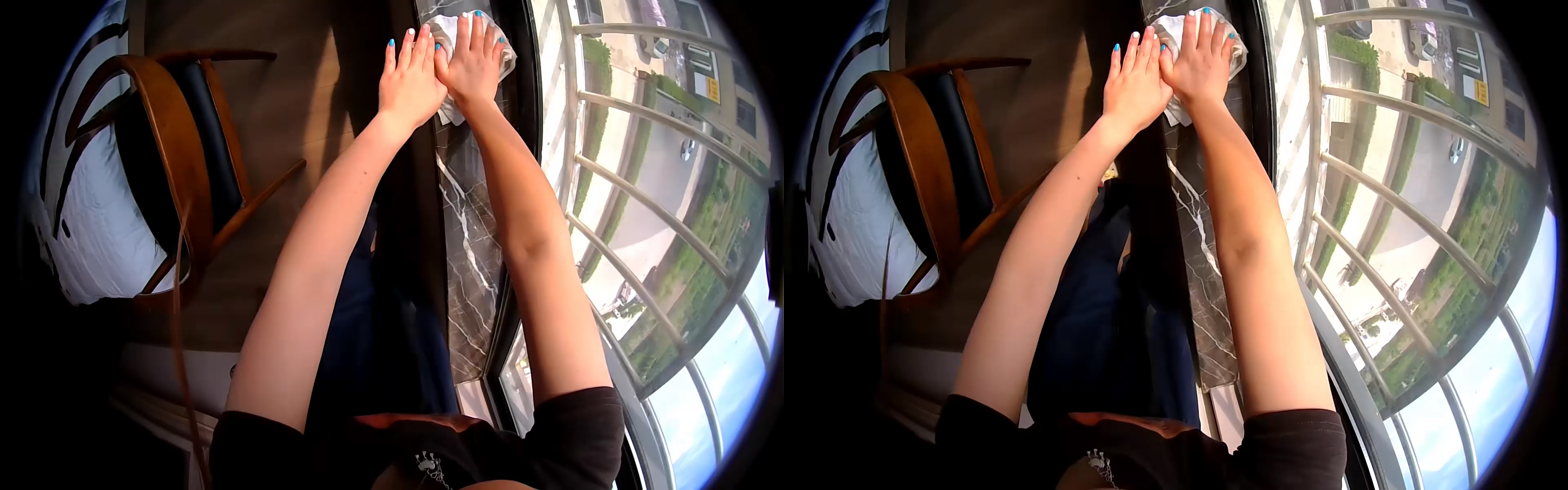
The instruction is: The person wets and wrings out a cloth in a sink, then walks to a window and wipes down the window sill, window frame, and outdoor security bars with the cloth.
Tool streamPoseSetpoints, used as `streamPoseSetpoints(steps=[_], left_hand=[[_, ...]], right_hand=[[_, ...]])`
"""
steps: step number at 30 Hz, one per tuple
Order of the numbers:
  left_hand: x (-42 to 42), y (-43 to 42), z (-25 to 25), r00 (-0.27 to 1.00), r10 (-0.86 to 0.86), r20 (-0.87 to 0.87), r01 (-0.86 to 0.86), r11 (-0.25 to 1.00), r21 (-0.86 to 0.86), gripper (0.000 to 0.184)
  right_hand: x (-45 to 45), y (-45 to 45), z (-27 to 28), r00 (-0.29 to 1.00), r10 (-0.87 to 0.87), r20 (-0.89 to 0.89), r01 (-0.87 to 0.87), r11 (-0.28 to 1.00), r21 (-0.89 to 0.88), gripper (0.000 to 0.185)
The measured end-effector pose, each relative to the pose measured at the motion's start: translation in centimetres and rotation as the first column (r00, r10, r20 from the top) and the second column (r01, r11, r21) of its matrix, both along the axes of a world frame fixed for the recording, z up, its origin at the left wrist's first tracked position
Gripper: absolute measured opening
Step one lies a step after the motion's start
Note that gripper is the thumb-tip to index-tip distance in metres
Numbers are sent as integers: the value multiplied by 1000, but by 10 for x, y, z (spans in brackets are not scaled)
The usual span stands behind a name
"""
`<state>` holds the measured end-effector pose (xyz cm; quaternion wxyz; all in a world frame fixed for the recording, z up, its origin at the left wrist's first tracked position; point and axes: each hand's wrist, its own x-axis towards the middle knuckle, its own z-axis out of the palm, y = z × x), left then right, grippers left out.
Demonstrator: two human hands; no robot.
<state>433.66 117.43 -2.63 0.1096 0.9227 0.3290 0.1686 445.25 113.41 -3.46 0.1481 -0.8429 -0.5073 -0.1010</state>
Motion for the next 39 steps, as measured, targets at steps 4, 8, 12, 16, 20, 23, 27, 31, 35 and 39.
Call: streamPoseSetpoints(steps=[4, 8, 12, 16, 20, 23, 27, 31, 35, 39], left_hand=[[33, 45, -4, 999, -8, 39, 8, 1000, 5, 48], [34, 45, -7, 999, -12, 51, 16, 997, -73, 49], [19, 33, -1, 997, -76, -34, 73, 994, -81, 49], [-12, -12, 10, 976, -171, -134, 148, 976, -161, 47], [-40, -54, 17, 971, -203, -128, 175, 964, -200, 48], [-42, -51, 24, 955, -225, -193, 184, 961, -209, 48], [-27, -27, 17, 978, -189, -93, 150, 934, -323, 48], [30, 63, 18, 996, -79, -41, 63, 951, -302, 51], [82, 160, 13, 996, -83, -46, 68, 964, -256, 54], [132, 251, 4, 1000, -5, 13, 8, 976, -217, 55]], right_hand=[[25, 49, 24, 1000, -17, -20, 16, 998, -54, 67], [31, 45, 2, 998, 59, 24, -60, 998, 29, 58], [17, 25, 5, 1000, 23, 3, -23, 999, -24, 57], [-20, -30, 14, 992, -61, -108, 46, 989, -141, 62], [-52, -76, 17, 983, -115, -146, 85, 977, -195, 67], [-52, -75, 21, 975, -133, -176, 87, 965, -247, 67], [-31, -46, 23, 984, -84, -159, 38, 961, -274, 68], [27, 57, 23, 988, -43, -148, 12, 979, -203, 66], [84, 158, 21, 993, 35, -114, -52, 988, -144, 63], [138, 256, 15, 991, 128, -49, -132, 989, -71, 62]])
